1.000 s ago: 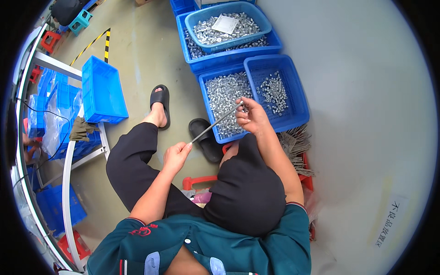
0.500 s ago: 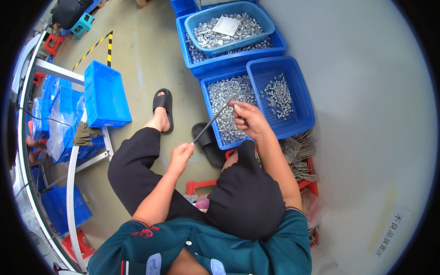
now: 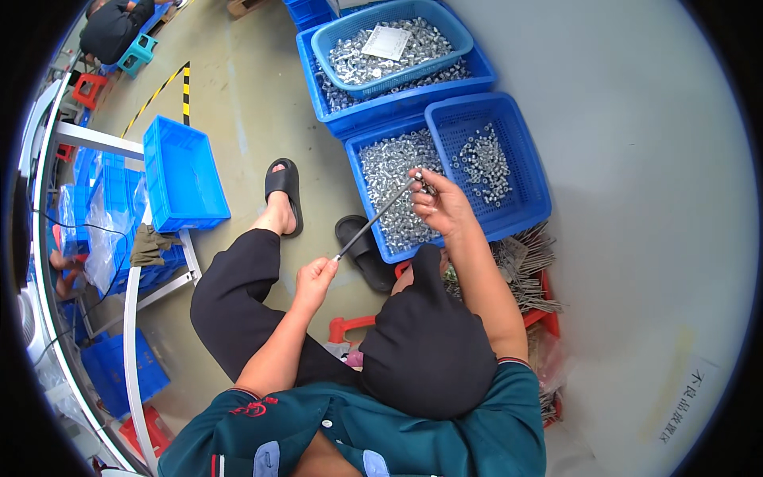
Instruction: Inspecting and threading small metal parts onto a thin rod.
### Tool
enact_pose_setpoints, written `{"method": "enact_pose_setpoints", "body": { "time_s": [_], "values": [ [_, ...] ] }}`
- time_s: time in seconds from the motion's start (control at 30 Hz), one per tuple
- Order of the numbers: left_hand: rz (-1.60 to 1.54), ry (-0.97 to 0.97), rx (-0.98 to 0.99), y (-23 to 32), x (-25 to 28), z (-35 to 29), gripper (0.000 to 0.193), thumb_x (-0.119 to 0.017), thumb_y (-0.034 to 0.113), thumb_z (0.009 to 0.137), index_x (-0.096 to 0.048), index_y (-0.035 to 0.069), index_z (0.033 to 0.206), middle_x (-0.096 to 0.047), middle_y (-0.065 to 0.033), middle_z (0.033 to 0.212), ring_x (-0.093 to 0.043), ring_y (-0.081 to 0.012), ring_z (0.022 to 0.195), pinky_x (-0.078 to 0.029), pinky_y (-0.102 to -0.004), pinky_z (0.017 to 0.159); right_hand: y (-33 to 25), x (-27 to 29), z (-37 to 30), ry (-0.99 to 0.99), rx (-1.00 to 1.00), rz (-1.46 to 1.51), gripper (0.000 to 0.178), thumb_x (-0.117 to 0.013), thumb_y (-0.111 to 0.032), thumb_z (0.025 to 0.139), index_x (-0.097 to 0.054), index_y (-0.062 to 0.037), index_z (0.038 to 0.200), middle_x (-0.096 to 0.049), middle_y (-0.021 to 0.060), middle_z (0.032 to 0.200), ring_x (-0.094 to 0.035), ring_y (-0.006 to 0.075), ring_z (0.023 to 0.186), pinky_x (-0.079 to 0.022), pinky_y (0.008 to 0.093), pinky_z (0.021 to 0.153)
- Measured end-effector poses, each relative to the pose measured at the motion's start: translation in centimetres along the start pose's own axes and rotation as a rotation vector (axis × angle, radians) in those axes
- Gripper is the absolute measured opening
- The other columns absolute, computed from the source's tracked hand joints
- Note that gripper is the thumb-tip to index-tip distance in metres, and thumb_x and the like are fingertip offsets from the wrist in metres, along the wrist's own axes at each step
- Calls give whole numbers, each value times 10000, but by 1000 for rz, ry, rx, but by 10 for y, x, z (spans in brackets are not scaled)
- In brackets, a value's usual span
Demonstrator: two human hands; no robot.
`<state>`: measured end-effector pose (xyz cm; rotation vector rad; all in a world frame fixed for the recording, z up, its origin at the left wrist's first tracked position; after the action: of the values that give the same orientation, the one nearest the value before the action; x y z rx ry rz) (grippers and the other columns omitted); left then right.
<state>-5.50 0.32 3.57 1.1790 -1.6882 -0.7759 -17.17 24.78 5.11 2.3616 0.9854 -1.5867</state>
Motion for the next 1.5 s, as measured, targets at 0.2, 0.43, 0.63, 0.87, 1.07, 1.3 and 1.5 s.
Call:
{"method": "enact_pose_setpoints", "body": {
  "time_s": [0.2, 0.43, 0.63, 0.87, 1.07, 1.3, 1.5],
  "values": [
    [92, 34, -3, 7, 4, -2, 382, -575, 236, 879, -404, 52, 592, -315, 53, 533, -282, -45, 521, -245, -258, 449, 3, 2, 1, 69, -4, -20, 216, -529, -208, 897, -563, 0, 939, -496, 32, 672, -353, 59, 458, -257, 170, 365],
    [138, 39, 8, 6, 5, -2, 381, -574, 249, 878, -419, 49, 593, -312, 45, 523, -283, -49, 513, -251, -258, 448, 9, 7, 0, 58, -72, -43, 194, -552, -192, 878, -563, -9, 943, -478, 26, 662, -358, 58, 462, -254, 172, 370],
    [91, 57, 14, 1, 8, -1, 353, -570, 232, 880, -448, 46, 605, -323, 53, 527, -289, -44, 514, -256, -250, 449, 7, -4, 5, 74, 1, -78, 140, -536, -152, 884, -558, -19, 919, -476, 17, 665, -369, 51, 462, -262, 167, 360],
    [14, 45, 2, -4, 6, 2, 376, -582, 301, 866, -460, 32, 634, -351, -19, 503, -332, -86, 486, -302, -300, 451, 6, -29, 4, -27, 112, -130, 138, -534, -150, 895, -560, -17, 921, -480, 8, 676, -370, 40, 467, -261, 164, 391],
    [25, 61, 3, -1, 5, 2, 382, -578, 273, 875, -432, 36, 614, -324, 17, 510, -305, -64, 501, -285, -284, 447, -11, -22, -2, 95, 148, -499, 179, -520, -136, 898, -562, -14, 1022, -473, -5, 678, -390, 42, 505, -263, 168, 401],
    [-25, 68, 13, -6, 8, 5, 374, -576, 271, 877, -444, 33, 620, -326, 9, 507, -305, -66, 497, -281, -282, 446, -6, -11, -7, 211, 120, -454, 272, -467, -160, 916, -497, 15, 1121, -484, 36, 762, -383, 61, 521, -271, 192, 410],
    [70, 79, -25, 0, 11, 4, 360, -583, 274, 868, -468, 28, 631, -342, -13, 498, -317, -77, 483, -287, -295, 440, -1, -10, 1, -87, -19, -163, 239, -465, -196, 925, -532, 10, 1027, -473, 33, 735, -351, 61, 497, -264, 175, 392]
  ]
}}
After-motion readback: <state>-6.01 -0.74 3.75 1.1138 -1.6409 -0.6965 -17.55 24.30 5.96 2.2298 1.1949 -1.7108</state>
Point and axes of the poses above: each hand's wrist, its own z-axis towards the middle knuckle, its own x-axis out of the back of the hand, y = z × x, the point moved 9 cm from there along z, towards the middle knuckle
